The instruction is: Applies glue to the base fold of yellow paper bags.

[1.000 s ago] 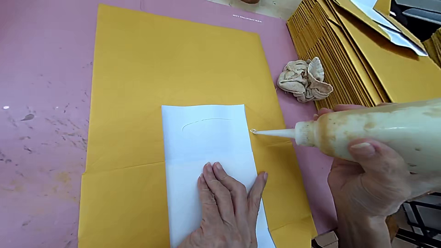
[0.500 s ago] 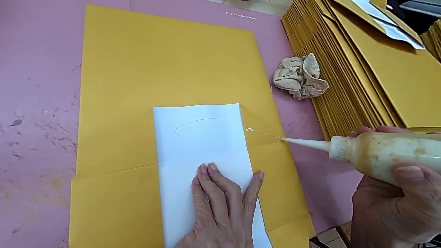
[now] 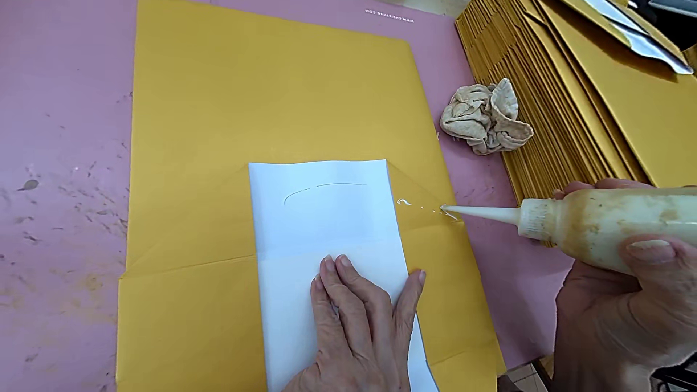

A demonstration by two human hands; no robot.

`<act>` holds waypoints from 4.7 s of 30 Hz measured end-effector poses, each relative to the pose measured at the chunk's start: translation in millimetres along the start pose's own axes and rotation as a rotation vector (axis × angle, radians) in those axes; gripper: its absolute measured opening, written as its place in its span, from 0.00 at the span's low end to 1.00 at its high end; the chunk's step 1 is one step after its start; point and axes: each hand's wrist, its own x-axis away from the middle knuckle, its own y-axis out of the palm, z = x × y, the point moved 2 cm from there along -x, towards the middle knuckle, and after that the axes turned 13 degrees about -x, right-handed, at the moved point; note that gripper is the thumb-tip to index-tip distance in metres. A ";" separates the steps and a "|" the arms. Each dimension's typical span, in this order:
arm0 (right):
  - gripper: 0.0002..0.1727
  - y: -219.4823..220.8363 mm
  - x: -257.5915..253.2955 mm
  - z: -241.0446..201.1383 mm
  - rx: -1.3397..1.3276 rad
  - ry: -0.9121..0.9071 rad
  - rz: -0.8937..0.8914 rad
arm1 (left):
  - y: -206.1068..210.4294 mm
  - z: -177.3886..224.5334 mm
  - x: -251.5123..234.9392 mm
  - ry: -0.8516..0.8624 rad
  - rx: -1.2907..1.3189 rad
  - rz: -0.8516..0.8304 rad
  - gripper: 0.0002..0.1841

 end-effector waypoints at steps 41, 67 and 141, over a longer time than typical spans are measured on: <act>0.23 84.9 -29.4 27.2 -0.124 0.179 -0.113 | -0.6 4.9 0.7 0.001 0.016 -0.016 0.28; 0.18 144.3 -20.0 39.7 -0.188 0.387 -0.116 | -5.3 2.3 -0.8 0.057 -0.015 -0.062 0.30; 0.23 209.2 26.7 11.9 -0.320 0.586 -0.477 | -12.3 -3.3 -7.7 0.067 0.119 -0.126 0.21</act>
